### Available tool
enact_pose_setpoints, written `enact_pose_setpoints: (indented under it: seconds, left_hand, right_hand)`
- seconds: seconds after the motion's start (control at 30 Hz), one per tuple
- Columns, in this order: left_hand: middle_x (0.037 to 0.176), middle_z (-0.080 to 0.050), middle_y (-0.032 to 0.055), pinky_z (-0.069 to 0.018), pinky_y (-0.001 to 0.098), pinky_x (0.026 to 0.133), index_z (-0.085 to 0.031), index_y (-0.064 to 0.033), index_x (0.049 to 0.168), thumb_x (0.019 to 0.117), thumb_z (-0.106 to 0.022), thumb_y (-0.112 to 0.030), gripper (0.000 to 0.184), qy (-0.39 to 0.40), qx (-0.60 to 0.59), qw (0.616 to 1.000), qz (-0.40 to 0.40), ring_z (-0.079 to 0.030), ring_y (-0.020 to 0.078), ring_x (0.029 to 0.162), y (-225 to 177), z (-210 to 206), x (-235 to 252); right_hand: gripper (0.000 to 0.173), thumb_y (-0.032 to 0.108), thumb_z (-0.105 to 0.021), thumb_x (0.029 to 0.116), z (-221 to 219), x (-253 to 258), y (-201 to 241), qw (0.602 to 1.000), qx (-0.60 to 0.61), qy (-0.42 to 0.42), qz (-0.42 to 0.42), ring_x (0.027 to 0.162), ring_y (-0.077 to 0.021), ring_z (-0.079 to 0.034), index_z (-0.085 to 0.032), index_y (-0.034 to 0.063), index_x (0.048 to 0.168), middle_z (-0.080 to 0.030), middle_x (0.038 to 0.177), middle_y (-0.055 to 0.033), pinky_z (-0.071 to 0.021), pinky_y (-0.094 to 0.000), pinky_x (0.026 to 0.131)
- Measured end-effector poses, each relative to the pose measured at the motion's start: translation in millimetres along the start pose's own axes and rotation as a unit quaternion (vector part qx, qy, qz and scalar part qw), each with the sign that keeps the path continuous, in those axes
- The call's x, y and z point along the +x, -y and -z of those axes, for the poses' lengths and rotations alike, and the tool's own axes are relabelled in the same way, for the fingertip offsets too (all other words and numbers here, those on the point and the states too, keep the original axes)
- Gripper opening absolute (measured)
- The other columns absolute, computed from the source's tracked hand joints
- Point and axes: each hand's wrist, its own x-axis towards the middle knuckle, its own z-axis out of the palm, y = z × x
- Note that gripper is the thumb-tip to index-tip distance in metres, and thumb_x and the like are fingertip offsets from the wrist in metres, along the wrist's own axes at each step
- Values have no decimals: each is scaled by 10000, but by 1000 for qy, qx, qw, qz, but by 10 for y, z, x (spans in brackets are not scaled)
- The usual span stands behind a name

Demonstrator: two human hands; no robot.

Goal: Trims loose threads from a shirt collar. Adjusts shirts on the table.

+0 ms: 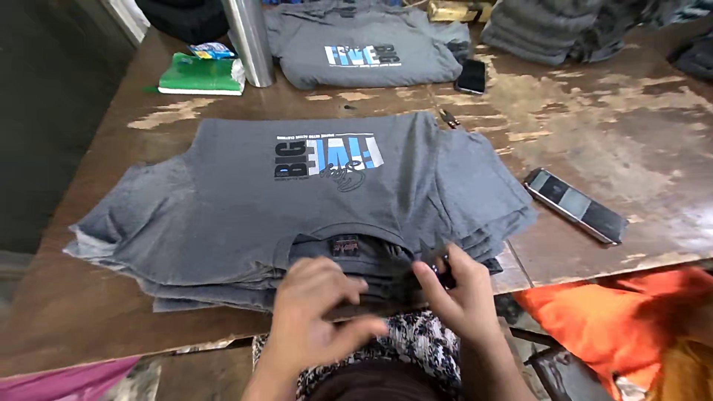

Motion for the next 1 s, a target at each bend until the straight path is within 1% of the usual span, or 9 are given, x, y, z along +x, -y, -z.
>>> enact_pose_setpoints:
  seconds: [0.17,0.3,0.37,0.5,0.63,0.7,0.77,0.87,1.0]
  left_hand:
    - [1236,-622,254,-517,640,875,-637,-21,1327,902,-749,-314,528,39,241,914,323,-629,443,1085,205,274,134]
    - [731,-573,5,-414,220,552,-733,-47,1043,878,-612,-205,259,12,212,925,315,-492,57,607,131,525,-48]
    - [761,-610,-38,-441,107,583,-725,-13,1066,949,-605,-195,247,-84,145,945,282,-522,-56,630,117,535,-99]
    - [1040,-736,8,-640,264,774,-617,-25,1096,1043,-526,-131,149,-198,-2,942,270,-740,66,880,175,504,-59]
    - [920,-644,91,-505,307,648,-655,14,1169,936,-692,-400,477,-63,157,931,322,-584,136,740,131,413,-35]
    - [804,-607,111,-495,381,617,-659,31,1161,937,-682,-288,390,-9,205,911,356,-566,205,673,119,389,1]
    - [718,-595,27,-454,255,567,-705,-8,1050,922,-587,-148,224,-49,204,919,334,-531,78,605,174,410,-40]
    - [993,-707,12,-560,184,771,-694,-27,1143,996,-557,-115,219,-151,34,942,299,-658,-8,842,220,434,-98]
    - [1026,-725,-2,-624,313,784,-629,-119,1210,1002,-500,-40,256,-223,-294,860,352,-721,103,881,180,415,-58]
  right_hand:
    - [214,214,-677,890,-296,151,11,995,-53,-69,55,653,-123,-537,-601,22,830,-573,707,-58,-459,-267,619]
    - [95,76,-611,813,-202,84,49,986,-72,-85,128,828,-191,-554,-533,92,866,-586,794,-60,-418,-334,794]
    - [63,53,-597,844,-233,16,10,982,-78,7,173,875,-241,-585,-574,99,880,-630,858,-75,-462,-373,797]
    - [83,74,-582,827,-212,31,-58,970,-70,138,189,897,-254,-621,-620,79,901,-658,934,-88,-509,-398,774]
    - [107,108,-631,848,-55,165,144,961,-33,222,162,786,-278,-662,-648,14,894,-685,840,-145,-519,-437,734]
    - [133,131,-616,889,-93,201,257,964,-31,214,152,700,-256,-647,-637,0,879,-663,781,-155,-515,-381,643]
    - [163,146,-593,927,-202,220,286,966,-27,212,146,667,-229,-624,-641,-3,882,-647,765,-148,-504,-345,603]
    - [182,211,-585,899,-432,214,202,961,-65,204,176,585,-202,-571,-592,61,798,-580,723,-82,-459,-349,487]
    - [168,207,-570,933,-453,295,269,964,2,191,185,625,-135,-532,-601,52,875,-566,751,-64,-443,-269,540]
